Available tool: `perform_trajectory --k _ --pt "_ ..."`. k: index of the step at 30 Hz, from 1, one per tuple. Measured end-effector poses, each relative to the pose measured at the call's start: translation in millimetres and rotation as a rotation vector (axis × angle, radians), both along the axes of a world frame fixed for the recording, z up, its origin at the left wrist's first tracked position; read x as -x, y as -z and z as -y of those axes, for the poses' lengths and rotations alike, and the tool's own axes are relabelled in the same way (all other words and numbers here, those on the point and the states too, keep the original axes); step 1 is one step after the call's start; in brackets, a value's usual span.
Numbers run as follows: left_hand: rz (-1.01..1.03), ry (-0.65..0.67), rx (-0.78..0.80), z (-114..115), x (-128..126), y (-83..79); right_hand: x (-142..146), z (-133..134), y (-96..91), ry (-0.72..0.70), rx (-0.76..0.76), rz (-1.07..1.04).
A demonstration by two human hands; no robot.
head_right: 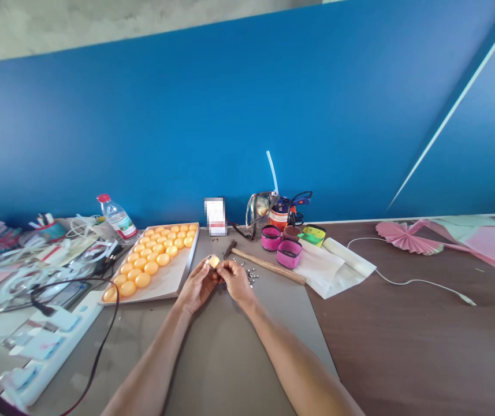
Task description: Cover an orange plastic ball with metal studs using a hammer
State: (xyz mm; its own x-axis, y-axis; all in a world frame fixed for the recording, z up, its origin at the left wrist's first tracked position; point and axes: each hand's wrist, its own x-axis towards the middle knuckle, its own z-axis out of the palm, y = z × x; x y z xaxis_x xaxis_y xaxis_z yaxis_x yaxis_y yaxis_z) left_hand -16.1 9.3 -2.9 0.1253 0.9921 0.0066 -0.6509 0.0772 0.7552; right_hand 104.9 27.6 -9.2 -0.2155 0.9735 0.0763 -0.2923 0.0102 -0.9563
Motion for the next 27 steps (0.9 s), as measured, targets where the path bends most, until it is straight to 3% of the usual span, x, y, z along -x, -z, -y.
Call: perform_trajectory --k 15,27 --pt "-0.012 -0.009 0.002 0.5 0.1 0.4 -1.4 0.3 0.2 -0.031 0.021 -0.014" --pt "-0.049 -0.039 -0.015 2.6 -3.9 -3.1 1.0 2.5 1.7 0.026 0.01 -0.033"
